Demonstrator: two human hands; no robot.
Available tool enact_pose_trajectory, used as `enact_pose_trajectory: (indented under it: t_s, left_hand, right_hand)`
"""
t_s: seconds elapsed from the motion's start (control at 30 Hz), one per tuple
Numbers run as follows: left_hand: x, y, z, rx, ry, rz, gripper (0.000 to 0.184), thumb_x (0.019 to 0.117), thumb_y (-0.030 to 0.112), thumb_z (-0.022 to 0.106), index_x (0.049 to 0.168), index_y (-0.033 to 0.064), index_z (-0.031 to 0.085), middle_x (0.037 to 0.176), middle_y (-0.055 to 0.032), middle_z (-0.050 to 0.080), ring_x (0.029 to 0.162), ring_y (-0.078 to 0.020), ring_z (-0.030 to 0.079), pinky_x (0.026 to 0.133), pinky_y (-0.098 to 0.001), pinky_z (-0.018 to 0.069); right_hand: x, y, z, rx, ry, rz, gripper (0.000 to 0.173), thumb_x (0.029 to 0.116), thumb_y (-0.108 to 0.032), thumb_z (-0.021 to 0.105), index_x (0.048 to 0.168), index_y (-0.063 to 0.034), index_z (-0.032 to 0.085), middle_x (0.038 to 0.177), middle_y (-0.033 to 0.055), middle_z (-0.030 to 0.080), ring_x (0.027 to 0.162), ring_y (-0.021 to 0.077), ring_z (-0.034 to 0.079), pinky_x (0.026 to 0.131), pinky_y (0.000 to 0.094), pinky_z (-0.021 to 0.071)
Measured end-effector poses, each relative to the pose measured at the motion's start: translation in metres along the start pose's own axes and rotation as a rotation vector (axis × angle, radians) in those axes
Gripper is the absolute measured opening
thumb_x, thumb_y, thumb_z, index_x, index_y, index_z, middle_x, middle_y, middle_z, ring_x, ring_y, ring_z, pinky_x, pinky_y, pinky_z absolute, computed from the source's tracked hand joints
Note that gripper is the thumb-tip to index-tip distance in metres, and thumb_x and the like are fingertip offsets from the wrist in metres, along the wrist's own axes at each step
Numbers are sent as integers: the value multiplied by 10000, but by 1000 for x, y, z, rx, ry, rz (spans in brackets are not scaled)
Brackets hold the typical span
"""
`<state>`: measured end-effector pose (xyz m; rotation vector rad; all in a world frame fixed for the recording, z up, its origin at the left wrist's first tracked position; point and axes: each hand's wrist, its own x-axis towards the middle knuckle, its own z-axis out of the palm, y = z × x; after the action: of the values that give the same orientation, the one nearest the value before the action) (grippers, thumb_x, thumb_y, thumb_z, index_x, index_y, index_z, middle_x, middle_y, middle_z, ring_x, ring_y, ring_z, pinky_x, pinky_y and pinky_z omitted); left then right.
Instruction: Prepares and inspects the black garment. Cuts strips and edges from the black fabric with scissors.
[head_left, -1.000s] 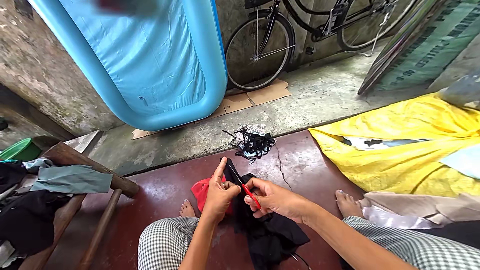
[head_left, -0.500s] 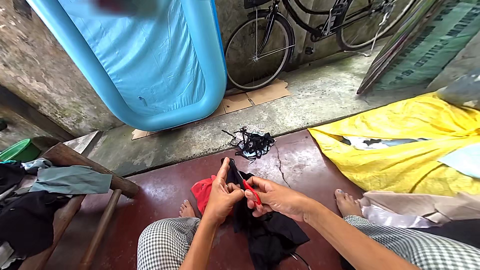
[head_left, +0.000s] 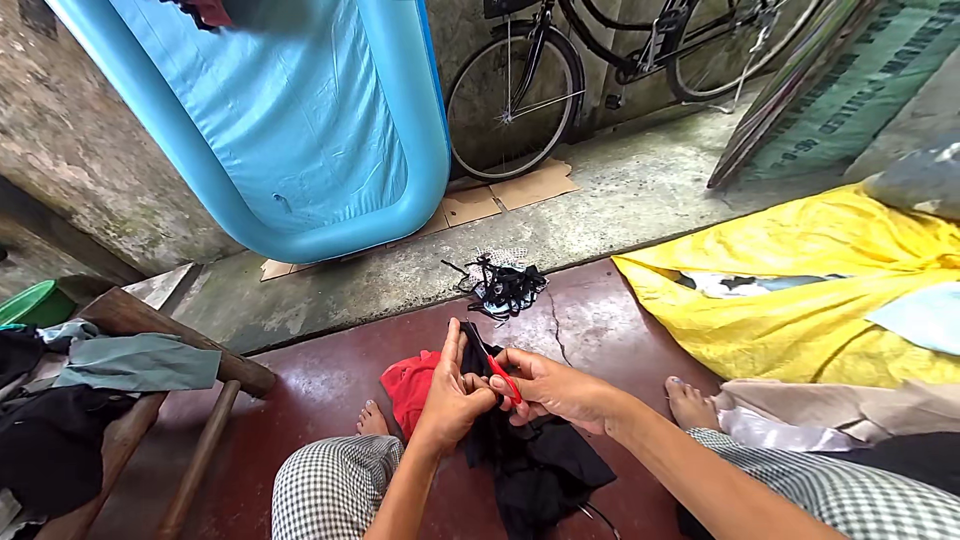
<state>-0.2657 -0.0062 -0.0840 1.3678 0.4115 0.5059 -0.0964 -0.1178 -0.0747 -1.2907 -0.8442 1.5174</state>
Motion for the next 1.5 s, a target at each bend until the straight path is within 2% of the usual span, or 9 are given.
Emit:
enact_pose_trajectory:
  t_s: [0.17, 0.27, 0.4, 0.5, 0.67, 0.83, 1.13, 1.33, 1.5]
  left_hand:
    - [0, 3, -8, 46, -52, -26, 1255, 754, -103, 754, 1645, 357, 0, 1638, -59, 291, 694, -131, 656, 682, -316, 602]
    - [4, 9, -22, 195, 32, -33, 1095, 789, -5, 784, 1643, 325, 182, 1548, -49, 441, 725, -154, 667, 704, -343, 605]
    - [11, 17, -32, 138, 269, -120, 558, 962, 19, 532, 1507, 131, 494, 1340, -139, 612, 978, -263, 686, 854, -443, 592]
    - [16, 19, -34, 57, 328, -193, 383, 1063, 95, 454, 1429, 102, 566, 1161, -159, 669, 876, -235, 688, 798, -423, 591]
    - [16, 22, -31, 98, 292, -299, 302, 1067, 131, 510, 1325, 63, 649, 1051, -171, 706, 809, -249, 710, 760, -415, 612]
    - [18, 10, -42, 347, 193, -393, 220, 998, 128, 652, 1194, 49, 715, 945, -147, 745, 753, -233, 736, 685, -378, 627]
    - [21, 5, -44, 735, 122, -494, 227, 960, 69, 612, 1176, 56, 680, 837, -129, 737, 662, -206, 727, 633, -368, 619]
    - [21, 6, -45, 718, 172, -426, 179, 985, 69, 558, 1031, 67, 731, 832, -89, 731, 671, -171, 709, 645, -344, 606]
    - [24, 2, -42, 420, 351, -220, 203, 986, 25, 594, 1131, 36, 736, 961, -130, 739, 763, -224, 720, 734, -408, 623]
  right_hand:
    - [0, -2, 2, -82, 52, -15, 271, 980, -216, 694, 1198, -105, 576, 918, 76, 686, 770, 178, 689, 701, 348, 602]
    - [2, 3, 0, -356, 88, -62, 306, 951, -235, 728, 1192, -128, 574, 868, 51, 689, 732, 150, 672, 661, 315, 567]
    - [-4, 3, 1, -859, 169, -75, 334, 949, -332, 730, 1204, -167, 589, 856, 22, 678, 769, 172, 670, 736, 426, 568]
    - [-9, 0, 11, -1092, 206, -72, 315, 950, -307, 721, 1196, -153, 600, 855, 51, 669, 796, 237, 670, 749, 498, 551]
    - [-12, 1, 20, -1369, 304, -83, 302, 916, -201, 738, 1182, -128, 613, 957, 125, 682, 901, 334, 689, 734, 519, 554]
    - [-12, 9, 24, -1520, 367, -150, 293, 898, -161, 746, 1172, -140, 644, 921, 120, 680, 858, 333, 693, 679, 497, 562]
    - [-10, 18, 28, -1582, 284, -119, 282, 910, -116, 709, 1179, -123, 625, 935, 140, 674, 883, 359, 686, 677, 499, 552]
    - [-9, 16, 28, -1571, 289, -87, 290, 910, -126, 712, 1185, -125, 618, 944, 140, 677, 883, 360, 689, 677, 502, 555]
    - [-9, 10, 29, -1532, 383, -69, 298, 913, -163, 726, 1187, -118, 619, 947, 141, 685, 879, 358, 695, 697, 501, 562]
